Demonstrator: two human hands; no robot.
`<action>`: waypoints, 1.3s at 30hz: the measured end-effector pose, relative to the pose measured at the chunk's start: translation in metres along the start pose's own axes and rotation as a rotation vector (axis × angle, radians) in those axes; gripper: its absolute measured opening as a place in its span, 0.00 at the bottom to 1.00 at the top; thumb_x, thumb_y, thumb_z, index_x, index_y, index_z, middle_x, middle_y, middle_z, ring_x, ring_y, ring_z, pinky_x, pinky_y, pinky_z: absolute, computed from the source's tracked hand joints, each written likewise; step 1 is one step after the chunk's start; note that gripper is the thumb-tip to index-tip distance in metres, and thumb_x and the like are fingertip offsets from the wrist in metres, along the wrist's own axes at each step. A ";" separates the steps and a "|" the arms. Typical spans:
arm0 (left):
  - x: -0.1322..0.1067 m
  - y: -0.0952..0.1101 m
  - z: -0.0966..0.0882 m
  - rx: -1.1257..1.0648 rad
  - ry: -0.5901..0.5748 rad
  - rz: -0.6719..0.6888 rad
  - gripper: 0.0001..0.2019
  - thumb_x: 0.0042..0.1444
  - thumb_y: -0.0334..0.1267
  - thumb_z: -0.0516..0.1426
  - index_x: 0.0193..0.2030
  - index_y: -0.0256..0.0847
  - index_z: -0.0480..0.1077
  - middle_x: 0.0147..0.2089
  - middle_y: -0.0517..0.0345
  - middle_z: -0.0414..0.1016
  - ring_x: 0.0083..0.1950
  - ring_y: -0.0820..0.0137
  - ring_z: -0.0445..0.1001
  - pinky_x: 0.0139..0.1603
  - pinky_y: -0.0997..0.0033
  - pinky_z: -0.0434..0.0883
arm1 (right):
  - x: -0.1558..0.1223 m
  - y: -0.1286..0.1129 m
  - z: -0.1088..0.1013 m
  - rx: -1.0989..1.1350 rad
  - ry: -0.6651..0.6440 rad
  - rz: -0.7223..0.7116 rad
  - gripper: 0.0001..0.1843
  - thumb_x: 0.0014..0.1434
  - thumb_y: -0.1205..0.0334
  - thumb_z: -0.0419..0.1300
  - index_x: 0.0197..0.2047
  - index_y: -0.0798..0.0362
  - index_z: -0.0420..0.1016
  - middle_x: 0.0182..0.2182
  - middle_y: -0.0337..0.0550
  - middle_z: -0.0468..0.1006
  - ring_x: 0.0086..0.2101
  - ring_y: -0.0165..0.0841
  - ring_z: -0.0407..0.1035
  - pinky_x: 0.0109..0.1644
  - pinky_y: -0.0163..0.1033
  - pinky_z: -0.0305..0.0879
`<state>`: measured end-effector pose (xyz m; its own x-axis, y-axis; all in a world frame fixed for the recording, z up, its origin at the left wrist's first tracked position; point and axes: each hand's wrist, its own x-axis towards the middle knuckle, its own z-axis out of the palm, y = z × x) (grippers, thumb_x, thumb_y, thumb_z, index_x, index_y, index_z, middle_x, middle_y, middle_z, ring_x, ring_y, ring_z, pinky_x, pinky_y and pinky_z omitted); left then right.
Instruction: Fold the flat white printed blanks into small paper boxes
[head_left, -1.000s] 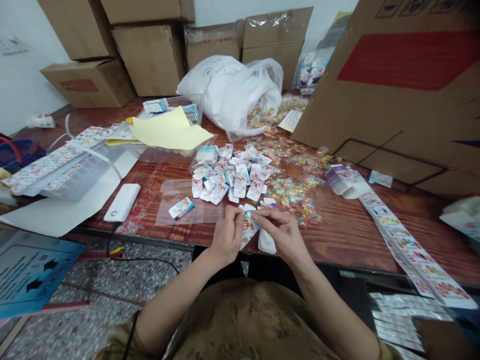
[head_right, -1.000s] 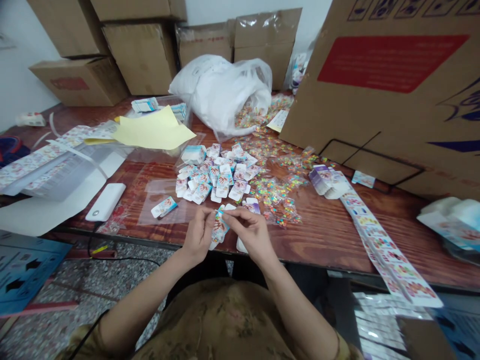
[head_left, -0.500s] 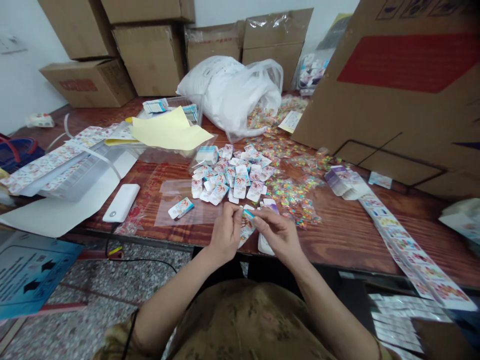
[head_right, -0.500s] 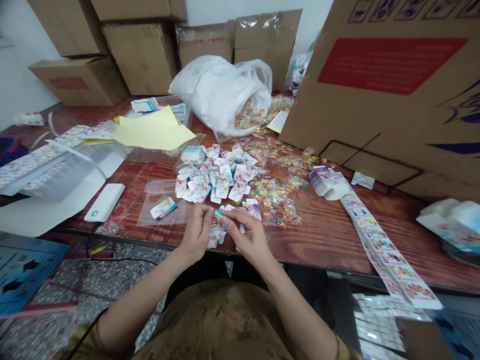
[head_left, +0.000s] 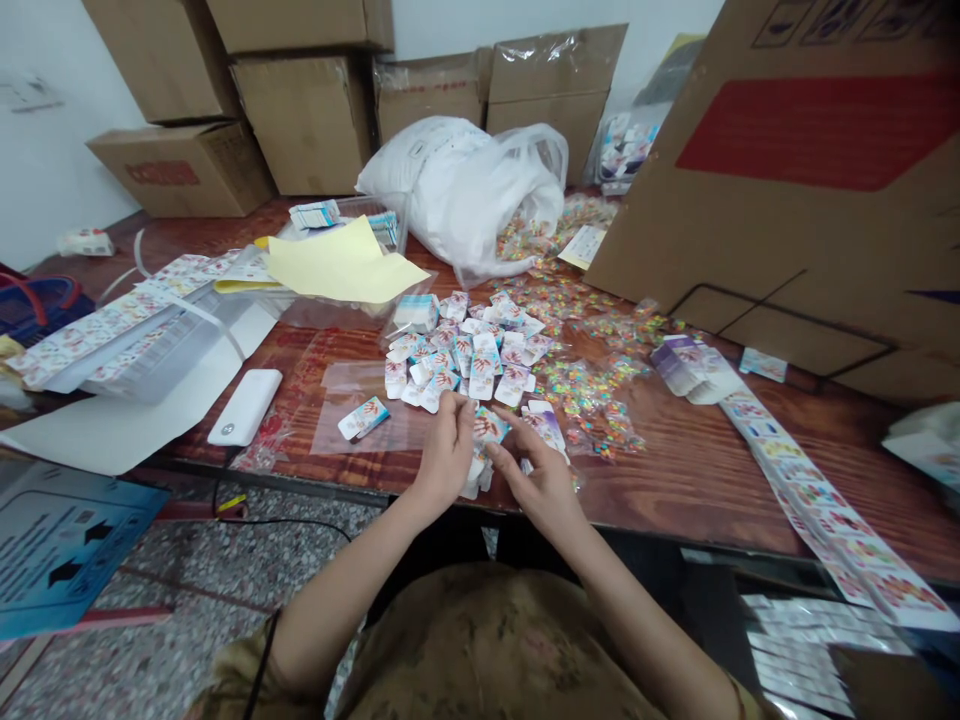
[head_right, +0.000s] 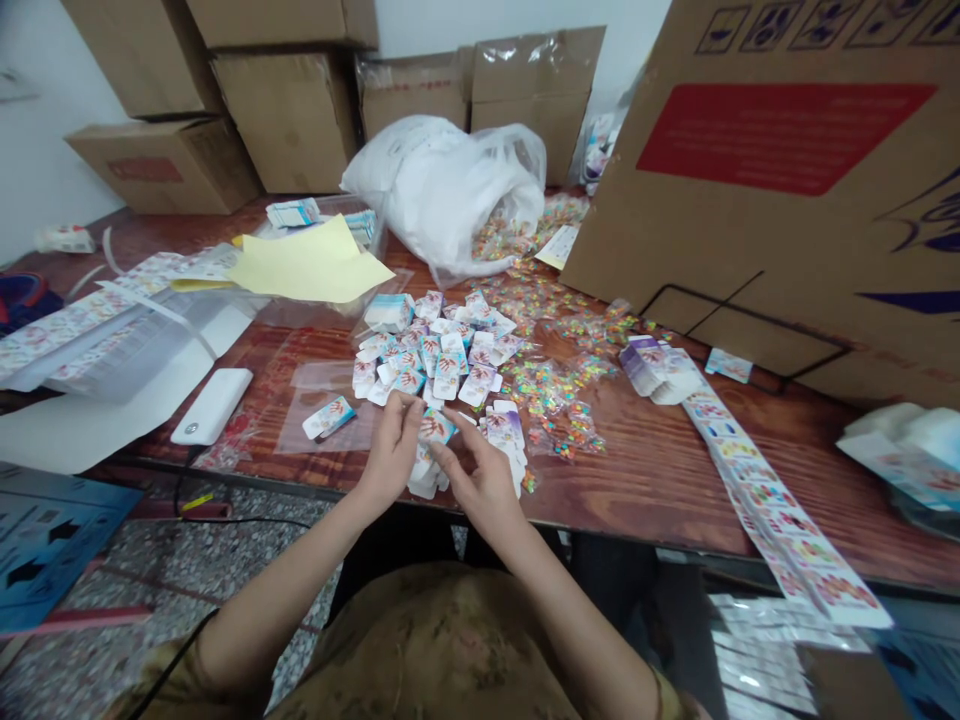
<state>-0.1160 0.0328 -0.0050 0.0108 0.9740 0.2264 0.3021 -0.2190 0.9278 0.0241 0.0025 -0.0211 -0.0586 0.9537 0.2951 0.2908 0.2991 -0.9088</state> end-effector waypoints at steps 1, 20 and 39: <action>0.008 0.000 0.000 -0.025 0.052 -0.004 0.09 0.67 0.44 0.47 0.37 0.43 0.59 0.32 0.62 0.62 0.34 0.71 0.64 0.39 0.71 0.64 | 0.000 0.002 0.000 0.013 0.021 0.005 0.24 0.63 0.54 0.58 0.61 0.50 0.67 0.25 0.34 0.72 0.24 0.28 0.66 0.30 0.34 0.65; -0.029 -0.035 -0.001 0.747 -0.160 0.060 0.10 0.62 0.40 0.56 0.48 0.40 0.65 0.48 0.49 0.69 0.49 0.58 0.70 0.49 0.58 0.68 | 0.005 0.043 0.000 -0.764 -0.005 -0.216 0.12 0.66 0.57 0.55 0.42 0.53 0.77 0.34 0.46 0.78 0.40 0.41 0.71 0.55 0.53 0.62; -0.027 -0.040 0.003 0.807 -0.362 -0.119 0.19 0.59 0.39 0.59 0.56 0.37 0.63 0.54 0.43 0.68 0.57 0.53 0.70 0.55 0.55 0.68 | 0.017 0.058 0.021 -1.003 -0.057 -0.124 0.13 0.65 0.54 0.55 0.40 0.53 0.76 0.40 0.51 0.76 0.42 0.44 0.68 0.57 0.57 0.51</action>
<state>-0.1250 0.0155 -0.0491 0.1953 0.9764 -0.0922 0.8982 -0.1403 0.4165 0.0197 0.0366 -0.0756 -0.1806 0.9256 0.3327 0.9463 0.2557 -0.1977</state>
